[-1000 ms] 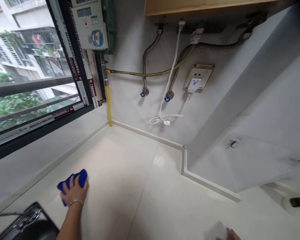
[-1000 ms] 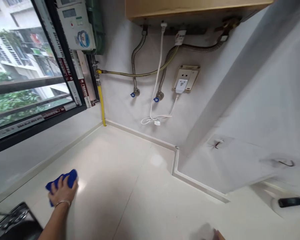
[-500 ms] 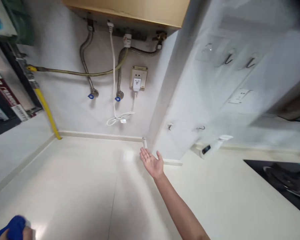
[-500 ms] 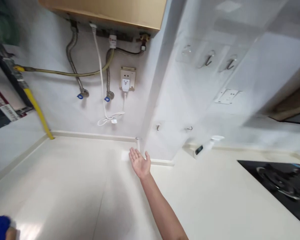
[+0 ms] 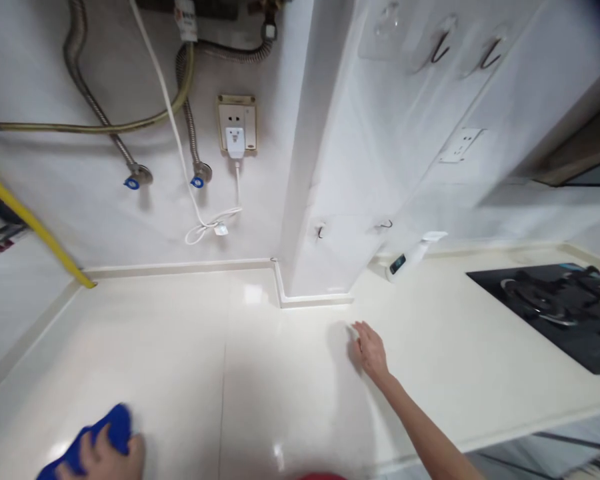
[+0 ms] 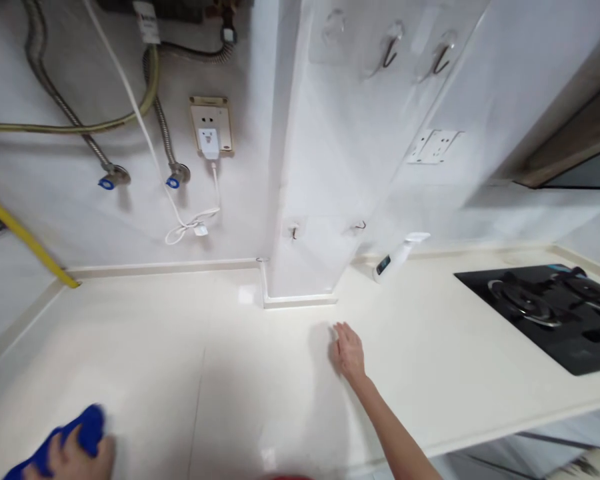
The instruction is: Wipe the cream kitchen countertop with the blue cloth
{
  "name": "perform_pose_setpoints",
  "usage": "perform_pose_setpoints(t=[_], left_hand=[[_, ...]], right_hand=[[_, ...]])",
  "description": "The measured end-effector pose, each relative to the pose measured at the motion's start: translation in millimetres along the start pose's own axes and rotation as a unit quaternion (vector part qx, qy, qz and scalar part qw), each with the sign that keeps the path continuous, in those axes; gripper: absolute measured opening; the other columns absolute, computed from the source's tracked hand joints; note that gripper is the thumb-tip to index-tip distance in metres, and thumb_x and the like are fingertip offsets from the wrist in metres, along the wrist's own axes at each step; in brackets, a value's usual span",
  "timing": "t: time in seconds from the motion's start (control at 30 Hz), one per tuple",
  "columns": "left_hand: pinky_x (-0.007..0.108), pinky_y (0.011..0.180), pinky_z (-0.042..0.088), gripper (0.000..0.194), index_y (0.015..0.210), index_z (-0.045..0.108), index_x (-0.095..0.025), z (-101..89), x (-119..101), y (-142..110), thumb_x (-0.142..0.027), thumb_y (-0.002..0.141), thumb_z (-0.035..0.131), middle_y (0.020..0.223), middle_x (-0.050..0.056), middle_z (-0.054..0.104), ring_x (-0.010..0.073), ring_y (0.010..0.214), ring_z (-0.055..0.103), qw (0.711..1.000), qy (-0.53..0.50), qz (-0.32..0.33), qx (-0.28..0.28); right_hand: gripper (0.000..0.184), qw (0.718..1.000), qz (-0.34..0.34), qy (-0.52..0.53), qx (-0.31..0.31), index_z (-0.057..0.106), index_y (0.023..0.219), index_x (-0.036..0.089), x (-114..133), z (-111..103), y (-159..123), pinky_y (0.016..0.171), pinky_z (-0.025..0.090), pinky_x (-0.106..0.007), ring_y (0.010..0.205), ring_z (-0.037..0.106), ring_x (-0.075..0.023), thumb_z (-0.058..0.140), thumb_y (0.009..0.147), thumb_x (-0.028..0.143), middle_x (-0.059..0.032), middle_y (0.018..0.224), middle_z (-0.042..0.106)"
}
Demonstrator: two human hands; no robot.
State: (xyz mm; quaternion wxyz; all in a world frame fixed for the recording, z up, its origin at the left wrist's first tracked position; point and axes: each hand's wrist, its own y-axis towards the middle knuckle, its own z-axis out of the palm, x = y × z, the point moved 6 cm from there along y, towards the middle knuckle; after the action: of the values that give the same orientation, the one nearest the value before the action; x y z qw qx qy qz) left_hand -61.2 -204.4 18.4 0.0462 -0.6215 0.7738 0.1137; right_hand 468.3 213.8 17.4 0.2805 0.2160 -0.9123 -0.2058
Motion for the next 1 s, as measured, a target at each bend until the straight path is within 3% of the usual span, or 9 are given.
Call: perform_pose_setpoints(t=[0.17, 0.27, 0.4, 0.53, 0.6, 0.7, 0.8, 0.9, 1.0], left_hand=[[0.063, 0.122, 0.012, 0.059, 0.137, 0.052, -0.019, 11.3, -156.6, -91.9, -0.029, 0.079, 0.044, 0.157, 0.008, 0.042, 0.035, 0.152, 0.012, 0.957, -0.035, 0.289, 0.012], [0.062, 0.124, 0.008, 0.07, 0.136, 0.055, -0.025, 22.5, -228.4, -140.7, -0.02, 0.067, 0.056, 0.159, 0.002, 0.038, 0.035, 0.153, 0.012, 0.861, -0.083, 0.488, 0.117], [0.06, 0.127, 0.003, 0.075, 0.131, 0.057, -0.032, 18.3, -270.5, -166.8, -0.012, 0.059, 0.057, 0.162, -0.005, 0.032, 0.0306, 0.154, 0.01, 0.731, -0.129, 0.629, 0.229], [0.06, 0.126, 0.011, 0.079, 0.135, 0.054, -0.034, 12.2, -269.0, -157.0, -0.009, 0.06, 0.052, 0.16, -0.004, 0.035, 0.0272, 0.153, 0.015, 0.693, -0.107, 0.643, 0.307], [0.056, 0.125, 0.02, 0.072, 0.141, 0.049, -0.032, 13.2, -266.0, -152.0, -0.013, 0.071, 0.049, 0.159, -0.001, 0.038, 0.0242, 0.151, 0.023, 0.706, -0.135, 0.619, 0.318], [0.05, 0.121, 0.032, 0.055, 0.143, 0.047, -0.021, 24.0, -267.9, -149.2, -0.025, 0.089, 0.037, 0.156, 0.01, 0.041, 0.0262, 0.148, 0.03, 0.803, -0.172, 0.518, 0.24], [0.059, 0.121, 0.028, 0.061, 0.143, 0.044, -0.005, 38.0, -279.6, -168.1, -0.037, 0.092, 0.038, 0.154, 0.024, 0.039, 0.0395, 0.149, 0.022, 0.875, -0.137, 0.444, 0.137], [0.069, 0.119, 0.017, 0.071, 0.147, 0.036, 0.001, 43.8, -299.7, -189.6, -0.042, 0.09, 0.045, 0.156, 0.03, 0.031, 0.0498, 0.148, 0.011, 0.889, -0.087, 0.44, 0.088], [0.076, 0.116, 0.009, 0.066, 0.149, 0.039, -0.016, 42.5, -315.1, -189.0, -0.041, 0.088, 0.049, 0.162, 0.022, 0.025, 0.0518, 0.148, 0.006, 0.876, -0.053, 0.47, 0.088]], right_hand=[[0.048, 0.987, 0.041, -0.148, -0.054, 0.051, 0.132, 0.008, -37.6, 10.1, -31.9, 0.107, 0.043, -0.051, 0.13, 0.047, -0.031, 0.039, 0.088, 0.021, -0.0208, 0.134, 0.056], [0.049, 0.984, 0.052, -0.154, -0.068, 0.05, 0.135, 0.011, -39.1, 18.3, -38.0, 0.108, 0.042, -0.05, 0.131, 0.046, -0.0298, 0.037, 0.089, 0.021, -0.0177, 0.138, 0.055], [0.047, 0.984, 0.059, -0.149, -0.071, 0.051, 0.134, 0.013, -38.2, 18.4, -34.2, 0.109, 0.042, -0.049, 0.131, 0.047, -0.0292, 0.036, 0.09, 0.021, -0.0166, 0.137, 0.056], [0.049, 0.986, 0.08, -0.134, -0.065, 0.049, 0.136, 0.014, -34.7, 13.1, -30.1, 0.11, 0.04, -0.051, 0.132, 0.046, -0.0299, 0.037, 0.089, 0.02, -0.0164, 0.138, 0.055], [0.05, 0.985, 0.097, -0.131, -0.055, 0.048, 0.138, 0.015, -33.2, 11.8, -29.0, 0.111, 0.039, -0.052, 0.133, 0.044, -0.0299, 0.037, 0.089, 0.019, -0.0161, 0.14, 0.053], [0.051, 0.985, 0.11, -0.126, -0.041, 0.047, 0.138, 0.015, -31.7, 10.9, -27.7, 0.112, 0.037, -0.052, 0.135, 0.041, -0.0291, 0.037, 0.088, 0.017, -0.0158, 0.142, 0.052], [0.05, 0.986, 0.111, -0.121, -0.029, 0.047, 0.137, 0.013, -32.1, 11.1, -27.4, 0.113, 0.035, -0.05, 0.137, 0.039, -0.0282, 0.036, 0.088, 0.017, -0.0166, 0.143, 0.051], [0.05, 0.985, 0.117, -0.128, -0.025, 0.047, 0.136, 0.012, -34.3, 11.6, -28.8, 0.114, 0.035, -0.049, 0.138, 0.038, -0.028, 0.037, 0.087, 0.017, -0.0169, 0.143, 0.051], [0.049, 0.983, 0.112, -0.142, -0.03, 0.047, 0.136, 0.013, -34.1, 11.2, -29.9, 0.113, 0.036, -0.049, 0.138, 0.039, -0.0277, 0.037, 0.088, 0.017, -0.0162, 0.143, 0.052]])
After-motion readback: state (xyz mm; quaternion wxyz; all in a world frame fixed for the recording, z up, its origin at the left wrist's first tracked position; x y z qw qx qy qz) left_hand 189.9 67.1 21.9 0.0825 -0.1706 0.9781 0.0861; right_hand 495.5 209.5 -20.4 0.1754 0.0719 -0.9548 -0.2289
